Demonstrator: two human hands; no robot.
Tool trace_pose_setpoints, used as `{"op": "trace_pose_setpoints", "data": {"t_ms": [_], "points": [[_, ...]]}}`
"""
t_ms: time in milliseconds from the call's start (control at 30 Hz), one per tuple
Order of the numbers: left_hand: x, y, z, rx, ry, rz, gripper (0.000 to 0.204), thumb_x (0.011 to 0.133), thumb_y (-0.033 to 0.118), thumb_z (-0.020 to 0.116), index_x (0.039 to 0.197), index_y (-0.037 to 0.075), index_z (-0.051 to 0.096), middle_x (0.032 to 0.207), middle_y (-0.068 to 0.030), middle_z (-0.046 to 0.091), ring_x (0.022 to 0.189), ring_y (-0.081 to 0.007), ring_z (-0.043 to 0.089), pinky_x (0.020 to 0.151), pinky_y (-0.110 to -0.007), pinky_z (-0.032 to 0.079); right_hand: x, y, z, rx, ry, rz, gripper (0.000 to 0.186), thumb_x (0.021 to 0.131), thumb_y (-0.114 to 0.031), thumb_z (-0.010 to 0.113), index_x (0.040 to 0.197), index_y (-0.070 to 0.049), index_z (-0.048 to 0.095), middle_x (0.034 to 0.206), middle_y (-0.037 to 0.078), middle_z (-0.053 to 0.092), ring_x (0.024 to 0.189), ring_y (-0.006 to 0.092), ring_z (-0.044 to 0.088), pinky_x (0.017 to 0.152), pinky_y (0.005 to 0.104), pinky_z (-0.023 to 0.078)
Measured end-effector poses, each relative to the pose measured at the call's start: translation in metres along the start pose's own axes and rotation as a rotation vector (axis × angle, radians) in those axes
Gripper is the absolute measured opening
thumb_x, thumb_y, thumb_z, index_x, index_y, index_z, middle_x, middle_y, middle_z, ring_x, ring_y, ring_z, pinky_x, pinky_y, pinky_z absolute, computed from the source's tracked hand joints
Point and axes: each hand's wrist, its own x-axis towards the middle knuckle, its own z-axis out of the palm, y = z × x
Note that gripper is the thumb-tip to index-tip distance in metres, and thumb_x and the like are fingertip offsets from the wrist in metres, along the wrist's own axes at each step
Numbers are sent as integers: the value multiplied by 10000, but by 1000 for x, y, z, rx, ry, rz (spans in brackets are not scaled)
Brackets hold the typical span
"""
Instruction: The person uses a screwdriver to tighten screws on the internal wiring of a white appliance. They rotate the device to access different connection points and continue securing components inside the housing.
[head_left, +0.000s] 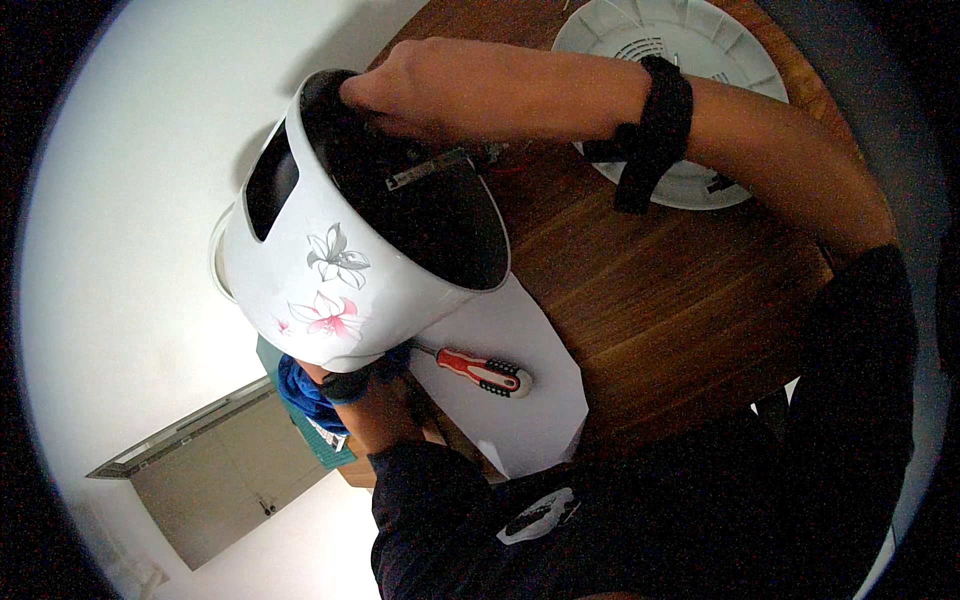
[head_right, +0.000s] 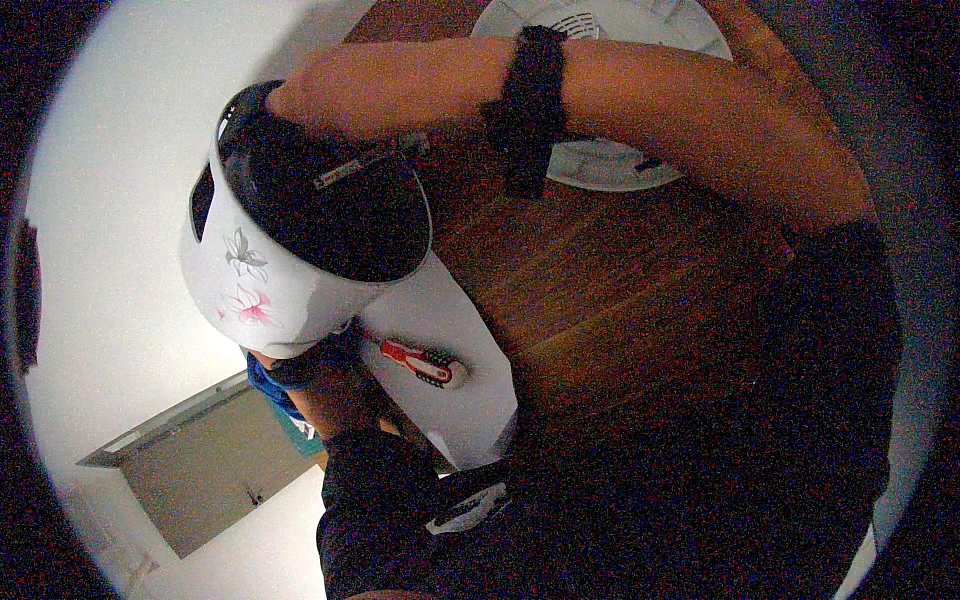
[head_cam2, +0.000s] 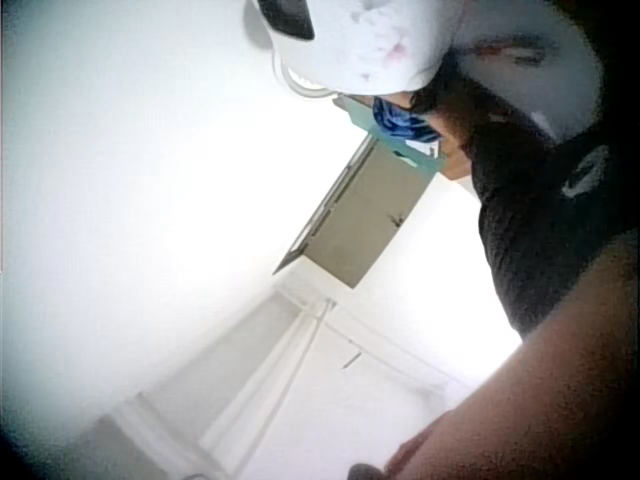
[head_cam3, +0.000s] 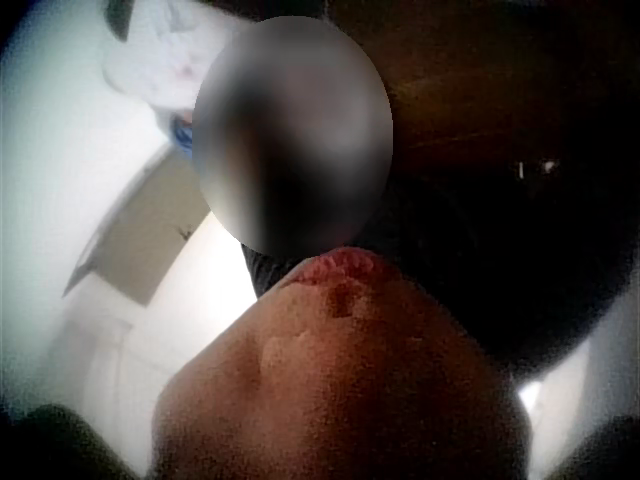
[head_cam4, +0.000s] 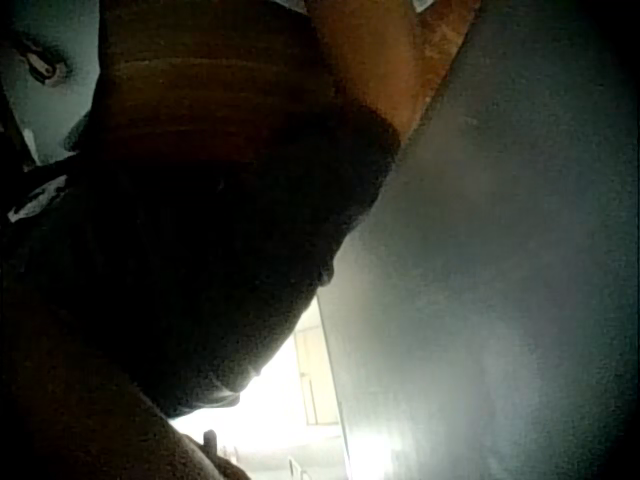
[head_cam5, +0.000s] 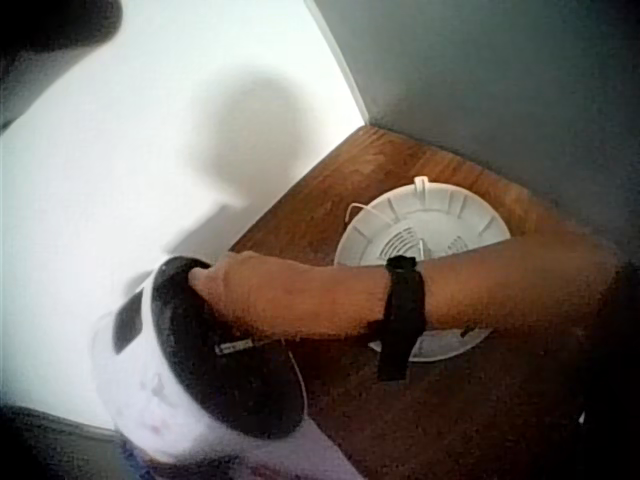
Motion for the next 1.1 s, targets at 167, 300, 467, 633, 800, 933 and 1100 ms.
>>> {"op": "trace_pose_setpoints", "data": {"t_ms": [167,300,467,633,800,933,1100], "points": [[-2,0,-1,1,3,-4,597,953,259,746,1468,9,574,1387,-204,688,1253,-350,673,1055,-407,524,-4,3,0,24,17,-72,161,977,-133,660,1076,-20,603,890,251,713,942,462,738,770,526,598],[-6,-2,-3,9,4,-19,596,955,259,744,1468,9,573,1389,-205,687,1253,-352,673,1054,-407,524,-4,0,1,76,17,-19,152,983,-143,657,1044,-10,613,890,247,712,903,446,741,778,524,584],[-6,-4,-6,2,5,-21,594,957,259,741,1468,9,572,1390,-205,686,1253,-353,673,1053,-407,525,0,6,0,140,-7,41,187,953,-176,710,1019,-12,650,882,222,711,882,438,729,805,518,574],[-7,-4,-7,7,15,-29,592,959,258,738,1468,8,572,1392,-205,685,1252,-355,673,1051,-407,526,-2,4,8,173,-58,133,212,942,-202,734,1008,-8,679,882,210,716,900,430,729,820,505,580],[-12,-6,-12,22,20,-44,590,961,258,736,1468,8,571,1394,-206,683,1252,-357,674,1050,-406,527,-4,-7,19,129,-103,150,201,947,-195,722,990,-1,695,897,222,731,895,422,742,810,512,588],[-9,-5,-14,18,18,-30,588,962,258,734,1469,8,570,1395,-206,683,1252,-358,674,1049,-406,527,-7,-8,15,140,-87,150,186,942,-189,720,981,-8,705,899,225,738,876,415,750,788,518,590],[-6,-8,-14,19,6,-23,586,964,257,731,1469,8,569,1397,-207,681,1251,-360,674,1048,-406,528,-6,-11,6,195,-152,174,162,928,-171,734,952,-15,694,874,212,731,856,408,748,770,500,591]]}}
